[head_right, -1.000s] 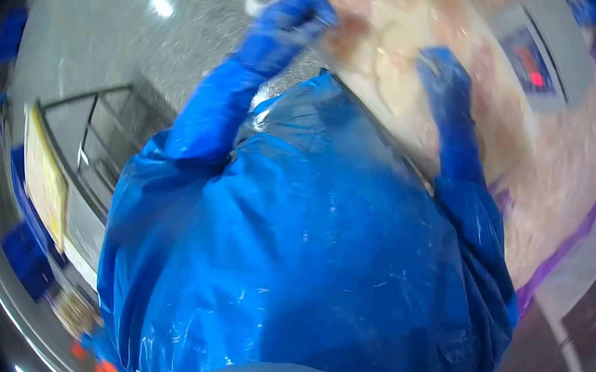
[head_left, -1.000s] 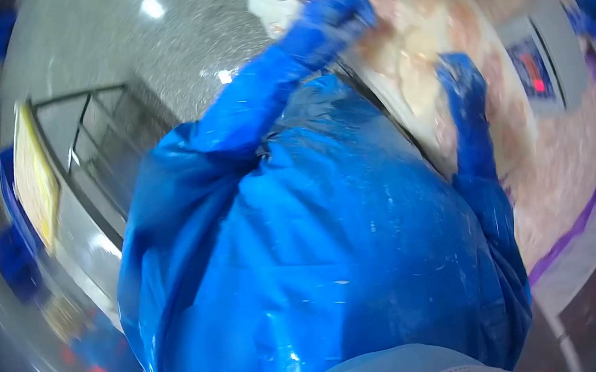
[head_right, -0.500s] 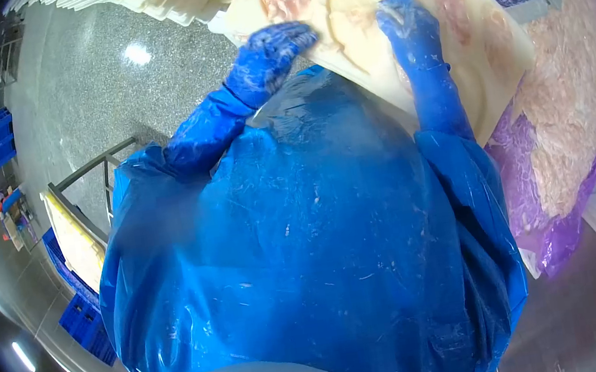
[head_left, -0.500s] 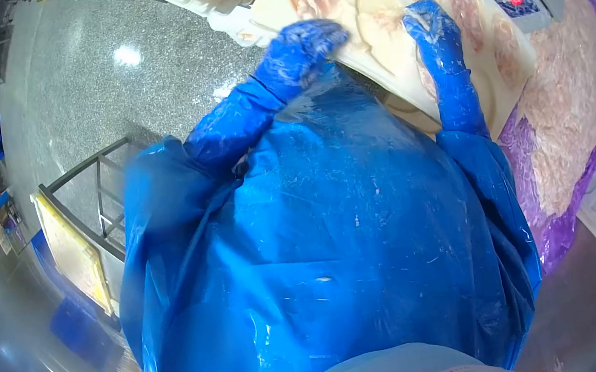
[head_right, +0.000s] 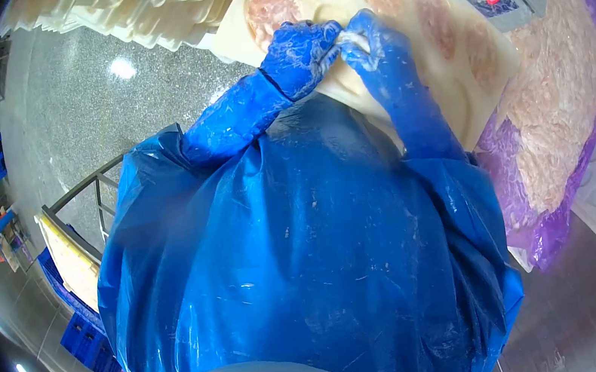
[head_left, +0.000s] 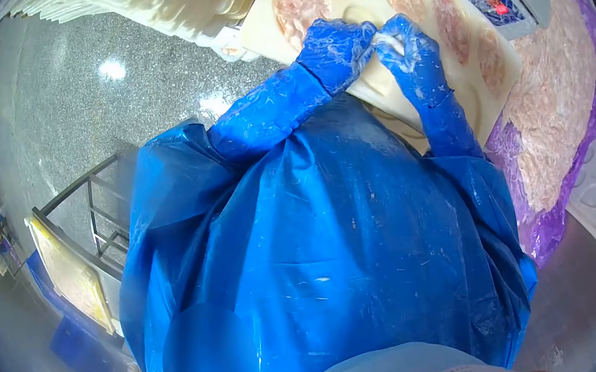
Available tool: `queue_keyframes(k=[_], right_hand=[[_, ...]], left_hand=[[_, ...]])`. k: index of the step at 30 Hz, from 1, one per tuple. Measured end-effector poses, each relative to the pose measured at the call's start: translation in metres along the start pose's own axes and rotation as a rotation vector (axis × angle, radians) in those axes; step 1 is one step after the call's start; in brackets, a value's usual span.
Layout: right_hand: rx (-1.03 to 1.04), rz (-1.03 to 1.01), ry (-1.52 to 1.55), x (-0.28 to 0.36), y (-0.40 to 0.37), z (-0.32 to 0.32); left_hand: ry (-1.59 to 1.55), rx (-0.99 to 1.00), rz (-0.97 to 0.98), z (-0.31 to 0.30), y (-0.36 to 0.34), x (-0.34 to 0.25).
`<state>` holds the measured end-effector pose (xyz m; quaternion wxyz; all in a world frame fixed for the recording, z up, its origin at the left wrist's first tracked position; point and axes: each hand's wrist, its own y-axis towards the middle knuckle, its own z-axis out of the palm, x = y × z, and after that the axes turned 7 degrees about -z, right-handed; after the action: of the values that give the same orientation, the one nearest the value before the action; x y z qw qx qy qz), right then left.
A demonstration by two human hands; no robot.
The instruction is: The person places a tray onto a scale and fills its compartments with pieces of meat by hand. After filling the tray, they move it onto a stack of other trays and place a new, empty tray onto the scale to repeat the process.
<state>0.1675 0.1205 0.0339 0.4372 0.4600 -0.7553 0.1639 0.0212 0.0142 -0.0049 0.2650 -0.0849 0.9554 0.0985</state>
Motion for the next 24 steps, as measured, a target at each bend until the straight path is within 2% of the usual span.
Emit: queue_keyframes(k=[1,4,5,6,8,9,10,11,12,14,15,17,18,20,21,22,23,24], right_hand=[[-0.004,0.002,0.000,-0.002,0.001,0.002],[-0.076,0.381,0.716,-0.004,0.005,0.008],[-0.102,0.395,0.893,-0.004,0.006,0.010],[-0.102,0.394,0.892,-0.003,0.009,0.009],[0.025,0.322,1.271,-0.001,0.014,0.008],[0.024,0.324,1.273,-0.002,0.019,0.005],[-0.161,0.286,1.208,-0.004,0.028,0.002],[-0.344,0.247,1.138,-0.010,0.038,0.000],[-0.261,-0.077,1.030,-0.030,0.050,-0.007],[-0.449,-0.116,0.518,-0.008,0.077,-0.009],[-0.450,-0.115,0.519,-0.011,0.085,-0.002],[-0.287,-0.364,-0.254,-0.029,0.101,0.017],[-0.106,-0.311,-0.020,-0.054,0.094,0.041],[-0.048,-0.415,-0.588,-0.051,0.050,0.051],[-0.041,-0.426,-0.595,-0.046,0.044,0.047],[0.022,-0.337,-0.551,-0.041,0.033,0.044],[0.077,-0.243,-0.507,-0.039,0.027,0.041],[0.080,-0.247,-0.509,-0.041,0.030,0.037]], left_hand=[[-0.027,-0.001,-0.008,-0.004,0.000,0.000],[-0.200,0.019,-0.076,-0.014,-0.001,0.005],[-0.115,-0.020,0.044,-0.005,-0.003,0.015],[-0.116,-0.021,0.044,-0.002,-0.005,0.017],[-0.292,0.090,-0.173,-0.013,-0.006,0.009],[-0.742,0.094,-0.237,-0.006,-0.004,0.017],[-0.740,0.094,-0.235,-0.011,0.000,0.025],[-0.815,-0.026,-0.253,-0.019,0.000,0.035],[-0.888,-0.145,-0.270,-0.027,-0.001,0.043],[-1.015,-0.234,-0.402,-0.047,0.000,0.042],[-0.889,-0.201,-0.435,-0.059,0.000,0.042],[-0.896,-0.205,-0.388,-0.056,-0.008,0.048],[-0.904,-0.213,-0.339,-0.054,-0.012,0.050],[-0.896,-0.232,-0.345,-0.055,-0.018,0.049],[-0.912,-0.223,-0.397,-0.055,-0.022,0.053],[-0.930,-0.205,-0.457,-0.056,-0.029,0.054],[-0.992,-0.212,-0.457,-0.058,-0.031,0.054],[-0.994,-0.217,-0.458,-0.057,-0.033,0.054]])
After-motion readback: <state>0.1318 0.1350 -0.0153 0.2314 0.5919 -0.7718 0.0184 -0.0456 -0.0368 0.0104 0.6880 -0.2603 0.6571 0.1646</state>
